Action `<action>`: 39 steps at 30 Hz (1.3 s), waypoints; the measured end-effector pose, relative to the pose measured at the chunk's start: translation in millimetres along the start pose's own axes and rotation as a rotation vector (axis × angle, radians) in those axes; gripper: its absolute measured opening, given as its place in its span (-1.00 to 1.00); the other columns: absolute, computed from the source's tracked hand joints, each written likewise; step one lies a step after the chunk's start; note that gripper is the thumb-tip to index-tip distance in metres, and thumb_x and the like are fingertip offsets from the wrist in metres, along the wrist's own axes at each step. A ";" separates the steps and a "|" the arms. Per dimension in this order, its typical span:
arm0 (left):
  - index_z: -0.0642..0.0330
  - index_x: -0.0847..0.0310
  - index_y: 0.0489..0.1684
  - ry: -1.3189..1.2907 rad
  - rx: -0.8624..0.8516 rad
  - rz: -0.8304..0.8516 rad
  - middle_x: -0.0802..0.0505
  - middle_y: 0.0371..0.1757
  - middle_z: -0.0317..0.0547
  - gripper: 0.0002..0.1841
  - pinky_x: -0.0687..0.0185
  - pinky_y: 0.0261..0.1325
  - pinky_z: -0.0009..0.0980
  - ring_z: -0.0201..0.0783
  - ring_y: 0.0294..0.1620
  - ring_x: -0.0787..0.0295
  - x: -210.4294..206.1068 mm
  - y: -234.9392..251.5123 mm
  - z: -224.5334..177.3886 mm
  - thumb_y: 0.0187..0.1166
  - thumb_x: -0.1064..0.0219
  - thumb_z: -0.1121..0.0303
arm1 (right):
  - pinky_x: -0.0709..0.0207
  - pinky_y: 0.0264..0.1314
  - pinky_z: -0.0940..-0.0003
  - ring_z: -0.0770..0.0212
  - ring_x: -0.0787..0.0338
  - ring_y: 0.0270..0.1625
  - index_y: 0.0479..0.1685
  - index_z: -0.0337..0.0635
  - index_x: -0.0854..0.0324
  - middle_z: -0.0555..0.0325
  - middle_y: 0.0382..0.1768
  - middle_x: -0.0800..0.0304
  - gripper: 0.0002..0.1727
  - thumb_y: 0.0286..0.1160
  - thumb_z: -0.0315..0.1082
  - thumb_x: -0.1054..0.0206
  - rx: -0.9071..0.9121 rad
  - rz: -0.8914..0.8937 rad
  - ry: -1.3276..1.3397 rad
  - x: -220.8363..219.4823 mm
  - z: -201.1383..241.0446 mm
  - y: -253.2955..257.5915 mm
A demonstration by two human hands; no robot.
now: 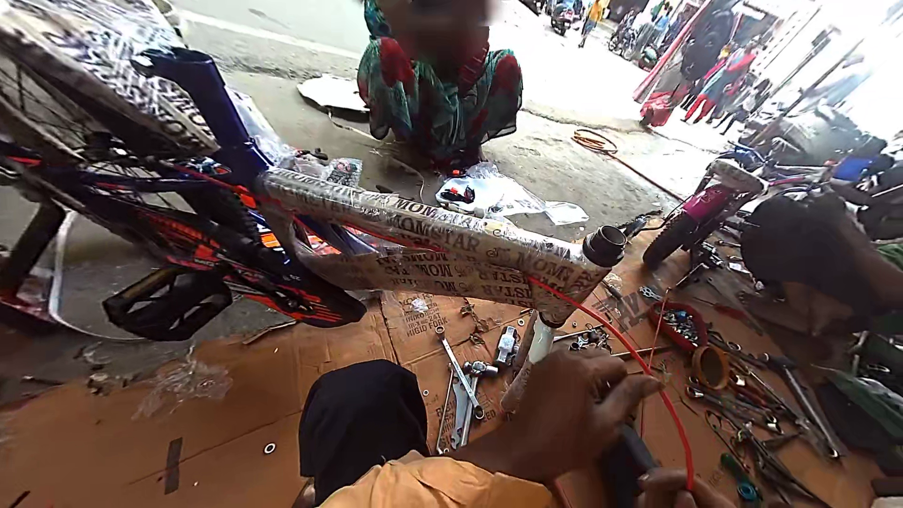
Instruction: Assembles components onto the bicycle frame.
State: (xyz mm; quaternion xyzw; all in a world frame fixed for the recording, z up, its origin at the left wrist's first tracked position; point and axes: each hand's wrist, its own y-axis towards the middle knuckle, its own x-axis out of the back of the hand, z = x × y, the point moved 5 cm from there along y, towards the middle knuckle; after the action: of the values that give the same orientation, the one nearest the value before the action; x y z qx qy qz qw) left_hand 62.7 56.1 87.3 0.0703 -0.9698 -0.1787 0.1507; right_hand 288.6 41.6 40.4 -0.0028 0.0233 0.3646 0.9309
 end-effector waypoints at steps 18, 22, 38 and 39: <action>-0.01 -0.74 0.25 0.381 -0.290 0.184 -0.90 -0.04 -0.30 -0.63 -0.81 0.02 -0.26 -0.42 -0.12 -0.84 102.4 106.2 -27.6 0.65 -0.39 0.00 | -0.11 0.76 -0.27 -0.32 -0.36 0.68 0.31 -0.22 -0.72 -0.30 0.51 -0.53 -0.59 0.69 -0.17 -0.21 0.515 -0.740 -1.470 82.5 135.6 85.7; 0.00 -0.73 0.23 0.329 -0.158 0.401 -0.89 -0.04 -0.31 -0.65 -0.77 0.04 -0.29 -0.44 -0.11 -0.82 107.3 119.8 -33.4 0.72 -0.31 0.00 | -0.35 0.63 -0.23 -0.29 -0.38 0.68 0.50 -0.24 -0.59 -0.35 0.66 -0.32 -0.45 0.58 -0.16 -0.32 0.453 -0.712 -1.366 63.4 94.2 86.1; -0.17 -0.83 0.12 0.255 -0.169 0.114 -0.92 -0.19 -0.52 -0.70 -0.81 -0.12 -0.26 -0.52 -0.27 -0.82 105.2 111.7 -22.7 0.64 -0.38 -0.05 | -0.26 0.65 -0.20 -0.45 -0.33 0.63 0.42 -0.54 -0.38 -0.59 0.54 -0.32 -0.19 0.21 -0.14 -0.48 0.251 -0.855 -1.218 7.0 -107.2 42.3; -0.09 -0.80 0.19 0.197 -0.170 0.100 -0.93 -0.13 -0.46 -0.68 -0.85 -0.08 -0.27 -0.50 -0.22 -0.85 106.8 111.2 -22.6 0.67 -0.37 0.00 | -0.15 0.70 -0.29 -0.53 -0.21 0.69 0.47 -0.54 -0.31 -0.67 0.59 -0.20 -0.12 0.20 -0.09 -0.48 0.313 -0.881 -1.263 4.2 -109.6 40.6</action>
State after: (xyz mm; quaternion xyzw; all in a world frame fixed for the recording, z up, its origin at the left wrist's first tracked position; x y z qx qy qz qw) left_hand -40.2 131.4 176.9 0.0259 -0.9339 -0.2448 0.2591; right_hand 259.6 71.7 -68.8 0.3274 -0.4625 -0.1133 0.8162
